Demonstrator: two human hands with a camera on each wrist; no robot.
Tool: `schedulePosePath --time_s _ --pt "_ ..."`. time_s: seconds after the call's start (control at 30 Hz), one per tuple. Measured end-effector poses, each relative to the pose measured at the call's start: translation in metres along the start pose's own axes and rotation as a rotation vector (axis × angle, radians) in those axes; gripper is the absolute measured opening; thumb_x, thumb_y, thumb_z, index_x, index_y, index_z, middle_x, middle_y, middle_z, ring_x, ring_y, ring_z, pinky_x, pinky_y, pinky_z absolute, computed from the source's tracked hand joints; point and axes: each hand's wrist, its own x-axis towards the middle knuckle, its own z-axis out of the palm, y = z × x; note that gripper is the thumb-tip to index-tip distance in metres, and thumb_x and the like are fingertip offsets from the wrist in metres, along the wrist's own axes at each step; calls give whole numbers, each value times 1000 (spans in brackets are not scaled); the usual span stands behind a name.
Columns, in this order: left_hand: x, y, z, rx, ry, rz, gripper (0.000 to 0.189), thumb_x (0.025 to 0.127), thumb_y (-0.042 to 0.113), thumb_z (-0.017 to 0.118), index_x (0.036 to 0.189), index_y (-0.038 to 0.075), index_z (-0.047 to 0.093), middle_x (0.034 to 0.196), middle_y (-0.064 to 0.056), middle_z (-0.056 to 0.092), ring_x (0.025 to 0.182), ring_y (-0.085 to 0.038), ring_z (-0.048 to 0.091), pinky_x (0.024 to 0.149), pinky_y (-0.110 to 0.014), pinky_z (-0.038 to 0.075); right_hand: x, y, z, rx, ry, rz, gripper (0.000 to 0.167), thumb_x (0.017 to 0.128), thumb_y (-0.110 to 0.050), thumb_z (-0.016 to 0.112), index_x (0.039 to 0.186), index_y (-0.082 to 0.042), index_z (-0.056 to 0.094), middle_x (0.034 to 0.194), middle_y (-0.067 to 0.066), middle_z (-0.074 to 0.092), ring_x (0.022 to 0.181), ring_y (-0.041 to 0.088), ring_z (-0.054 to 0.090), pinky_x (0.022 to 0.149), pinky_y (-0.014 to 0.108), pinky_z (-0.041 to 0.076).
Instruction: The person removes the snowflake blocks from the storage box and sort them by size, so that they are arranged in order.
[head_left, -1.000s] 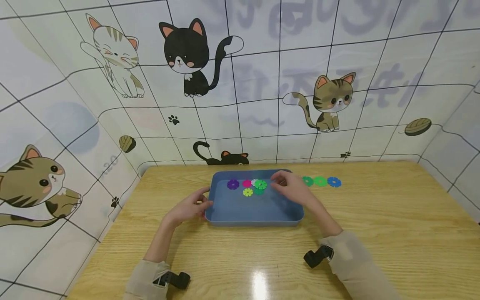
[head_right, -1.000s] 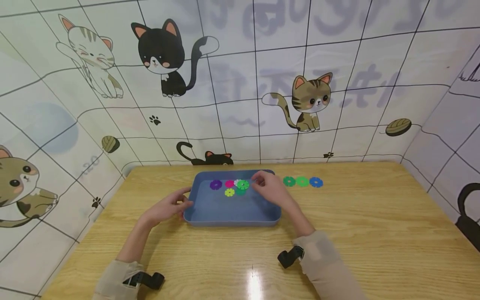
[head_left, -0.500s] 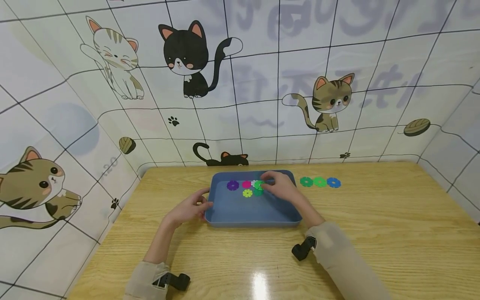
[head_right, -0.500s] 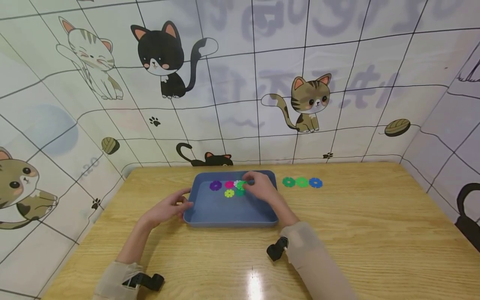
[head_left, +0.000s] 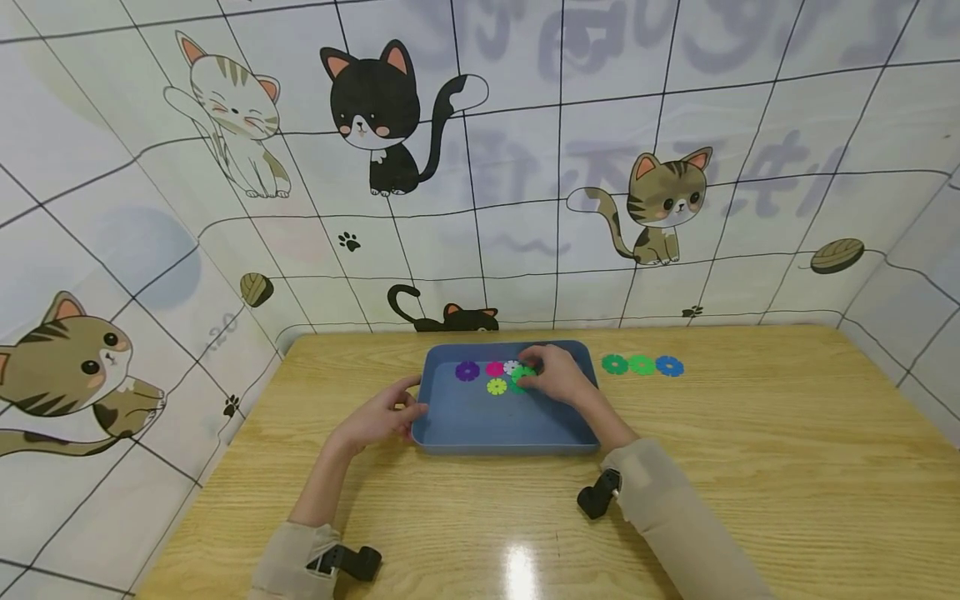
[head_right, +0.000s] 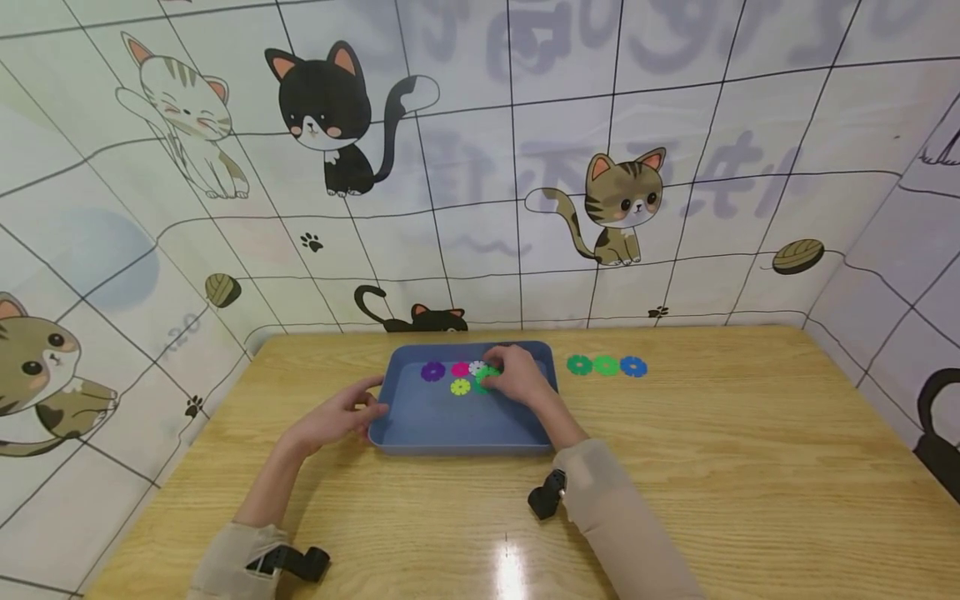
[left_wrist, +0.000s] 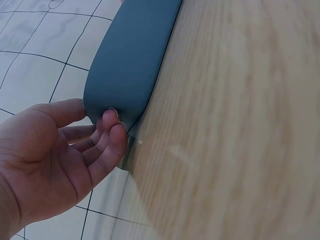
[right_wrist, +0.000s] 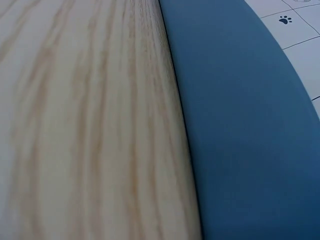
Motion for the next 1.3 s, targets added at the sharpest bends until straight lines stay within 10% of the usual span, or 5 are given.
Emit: schedulePosePath --time_s 0.53,1.3 --pt "-2 3 1 14 -1 0 65 104 15 57 157 -2 24 96 -18 57 70 -25 64 70 -36 56 -17 3 -14 253 8 -7 16 101 -7 61 111 6 58 85 16 67 64 22 67 61 35 58" --pt "-3 1 1 12 -1 7 65 104 15 58 157 -3 24 95 -18 56 69 -25 63 72 -37 57 -52 32 -65 381 130 -16 32 100 -1 60 129 11 54 96 23 65 75 31 70 71 42 60"
